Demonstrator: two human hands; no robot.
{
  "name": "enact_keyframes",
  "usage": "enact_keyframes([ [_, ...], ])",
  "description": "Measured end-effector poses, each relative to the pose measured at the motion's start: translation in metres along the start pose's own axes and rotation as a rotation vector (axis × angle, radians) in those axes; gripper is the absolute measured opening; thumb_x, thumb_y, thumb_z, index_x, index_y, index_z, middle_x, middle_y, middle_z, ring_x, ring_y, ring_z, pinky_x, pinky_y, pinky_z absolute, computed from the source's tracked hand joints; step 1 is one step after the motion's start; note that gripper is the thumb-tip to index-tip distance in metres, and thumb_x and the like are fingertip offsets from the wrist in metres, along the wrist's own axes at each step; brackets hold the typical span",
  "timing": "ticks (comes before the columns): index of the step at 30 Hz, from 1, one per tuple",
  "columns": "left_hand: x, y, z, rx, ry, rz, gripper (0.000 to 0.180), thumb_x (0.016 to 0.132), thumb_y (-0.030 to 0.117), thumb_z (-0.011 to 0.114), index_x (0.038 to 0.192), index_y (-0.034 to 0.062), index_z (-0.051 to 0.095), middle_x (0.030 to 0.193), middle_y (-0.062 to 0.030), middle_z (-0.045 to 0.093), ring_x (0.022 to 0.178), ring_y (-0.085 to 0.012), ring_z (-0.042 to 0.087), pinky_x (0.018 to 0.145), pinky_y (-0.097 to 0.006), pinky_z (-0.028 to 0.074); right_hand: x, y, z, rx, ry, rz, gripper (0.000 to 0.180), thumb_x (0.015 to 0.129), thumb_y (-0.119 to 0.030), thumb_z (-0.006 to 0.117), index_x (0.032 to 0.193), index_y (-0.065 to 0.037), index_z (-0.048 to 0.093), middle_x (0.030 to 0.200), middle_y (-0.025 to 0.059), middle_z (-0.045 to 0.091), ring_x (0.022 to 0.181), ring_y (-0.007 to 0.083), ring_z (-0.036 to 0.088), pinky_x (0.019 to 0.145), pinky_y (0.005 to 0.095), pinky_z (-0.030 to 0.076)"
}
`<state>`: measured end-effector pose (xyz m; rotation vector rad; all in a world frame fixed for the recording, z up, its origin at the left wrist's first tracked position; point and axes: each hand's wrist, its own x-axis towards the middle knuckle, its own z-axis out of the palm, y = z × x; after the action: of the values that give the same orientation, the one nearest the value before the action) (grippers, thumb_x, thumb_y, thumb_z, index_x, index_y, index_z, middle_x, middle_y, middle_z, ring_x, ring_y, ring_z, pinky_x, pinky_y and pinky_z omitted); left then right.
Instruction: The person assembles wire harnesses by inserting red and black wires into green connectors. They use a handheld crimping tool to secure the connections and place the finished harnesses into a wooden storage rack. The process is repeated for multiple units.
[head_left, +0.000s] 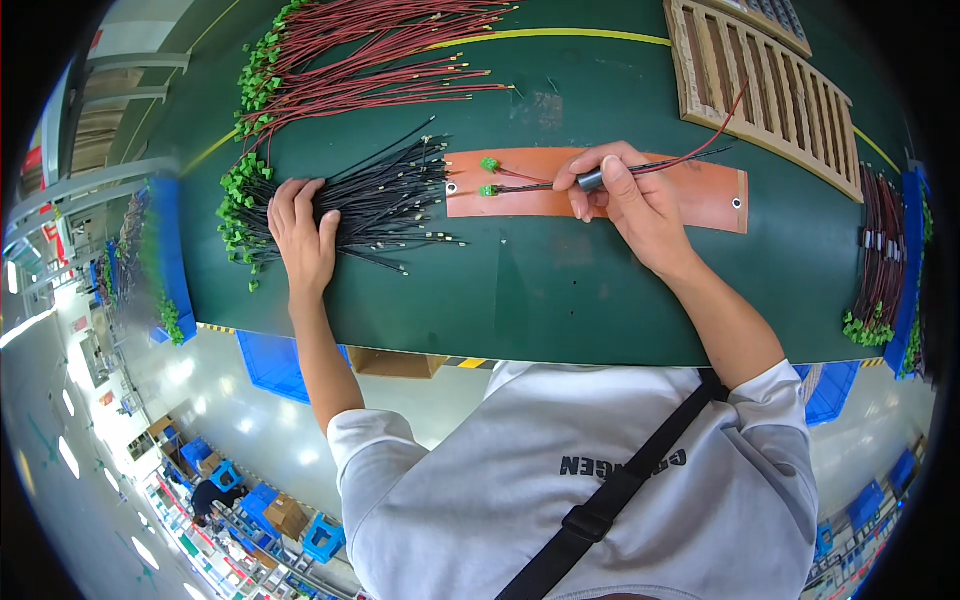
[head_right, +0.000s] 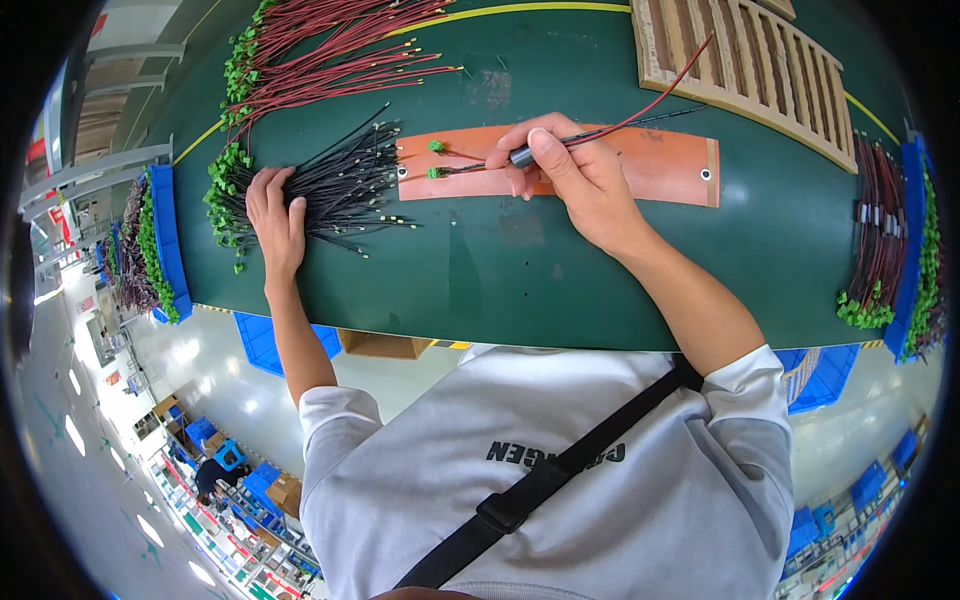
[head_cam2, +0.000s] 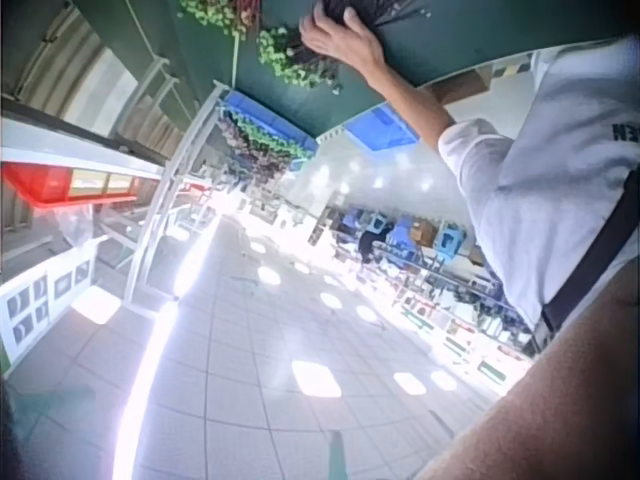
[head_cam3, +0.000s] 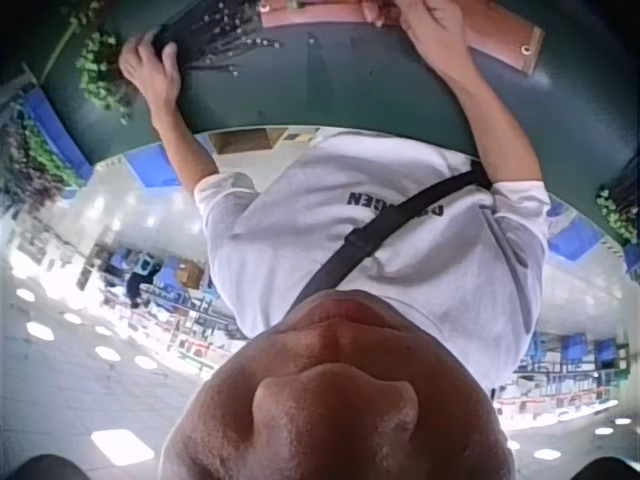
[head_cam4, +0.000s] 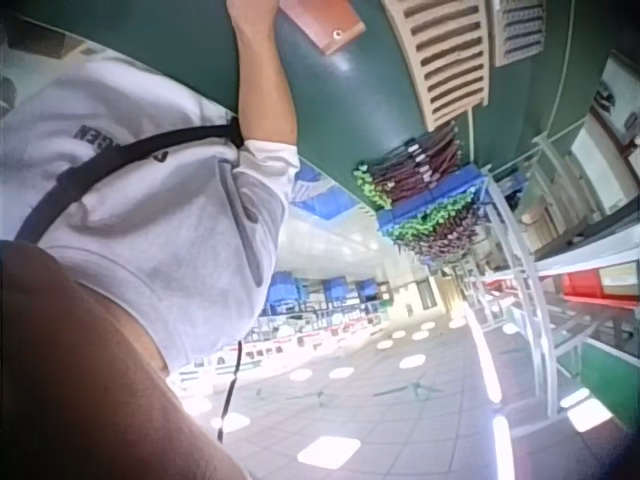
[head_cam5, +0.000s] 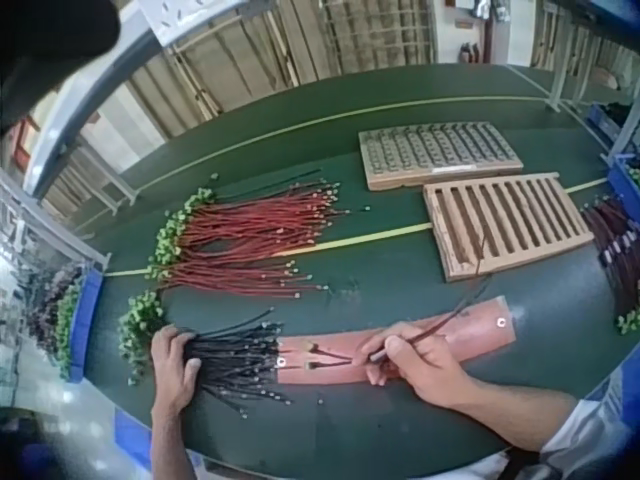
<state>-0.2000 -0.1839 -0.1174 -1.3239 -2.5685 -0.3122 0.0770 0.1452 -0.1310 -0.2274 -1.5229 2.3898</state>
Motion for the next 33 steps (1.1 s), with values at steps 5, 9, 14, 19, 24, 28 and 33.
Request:
enact_keyframes([
  [5, 0.01, -0.016, 0.011, 0.007, 0.003, -0.036, 0.031, 0.099, 0.026, 0.061, 0.124, 0.0086, 0.061, 0.13, -0.0142, 0.055, 0.131, -0.0364, 0.047, 0.118, -0.052, 0.028, -0.001, 0.001, 0.0, -0.015, 0.005, -0.021, 0.034, 0.114, -0.029, 0.044, 0.116, 0.0, 0.062, 0.108, 0.0107, 0.07, 0.086, 0.0128, 0.061, 0.081, 0.0293, 0.053],
  [9, 0.015, -0.03, 0.016, 0.008, 0.014, -0.029, 0.029, 0.1, 0.026, 0.06, 0.124, 0.0094, 0.061, 0.128, -0.0135, 0.056, 0.129, -0.0368, 0.047, 0.116, -0.051, 0.029, -0.001, 0.002, 0.0, -0.026, 0.004, -0.023, 0.034, 0.114, -0.029, 0.044, 0.116, 0.0, 0.061, 0.108, 0.0108, 0.069, 0.087, 0.013, 0.061, 0.081, 0.0294, 0.053],
  [14, 0.022, -0.05, 0.018, -0.001, 0.033, 0.0, 0.029, 0.102, 0.029, 0.06, 0.123, 0.0091, 0.062, 0.127, -0.0123, 0.057, 0.126, -0.0361, 0.049, 0.114, -0.049, 0.031, -0.001, 0.001, 0.0, -0.03, -0.005, -0.028, 0.034, 0.114, -0.029, 0.044, 0.116, 0.001, 0.061, 0.108, 0.0106, 0.069, 0.087, 0.0126, 0.061, 0.081, 0.0291, 0.053],
  [19, 0.031, -0.032, 0.012, -0.065, 0.152, 0.01, 0.029, 0.098, 0.02, 0.065, 0.124, 0.0073, 0.063, 0.133, -0.0135, 0.057, 0.128, -0.0352, 0.05, 0.111, -0.048, 0.036, -0.002, -0.001, 0.0, -0.088, 0.004, -0.013, 0.032, 0.114, -0.026, 0.044, 0.115, 0.001, 0.061, 0.104, 0.0084, 0.068, 0.086, 0.0122, 0.061, 0.08, 0.0271, 0.052],
  [24, 0.051, 0.066, -0.025, 0.137, 0.355, 0.523, 0.029, 0.087, 0.012, 0.078, 0.115, 0.013, 0.072, 0.126, -0.0079, 0.07, 0.108, -0.0227, 0.065, 0.094, -0.037, 0.047, 0.003, -0.008, 0.01, -0.445, -0.057, -0.009, 0.024, 0.112, -0.019, 0.048, 0.111, 0.002, 0.062, 0.096, 0.0084, 0.066, 0.083, 0.0156, 0.062, 0.075, 0.0303, 0.051],
  [28, 0.076, 0.176, -0.04, 0.327, 0.397, 1.02, 0.039, 0.089, 0.027, 0.068, 0.129, 0.0285, 0.069, 0.139, 0.0011, 0.064, 0.102, -0.0154, 0.061, 0.085, -0.032, 0.046, 0.0, -0.021, 0.021, -0.705, -0.168, -0.057, 0.022, 0.108, -0.018, 0.054, 0.111, 0.003, 0.061, 0.094, 0.0157, 0.07, 0.085, 0.0303, 0.069, 0.077, 0.039, 0.053],
  [33, 0.107, 0.195, -0.038, 0.263, 0.184, 1.093, 0.041, 0.085, 0.018, 0.06, 0.123, 0.0062, 0.069, 0.114, -0.007, 0.068, 0.093, -0.0181, 0.059, 0.076, -0.033, 0.048, 0.006, -0.015, 0.011, -0.734, -0.205, -0.01, 0.027, 0.107, -0.029, 0.057, 0.108, -0.002, 0.062, 0.091, 0.0197, 0.07, 0.082, 0.0365, 0.068, 0.074, 0.0452, 0.052],
])
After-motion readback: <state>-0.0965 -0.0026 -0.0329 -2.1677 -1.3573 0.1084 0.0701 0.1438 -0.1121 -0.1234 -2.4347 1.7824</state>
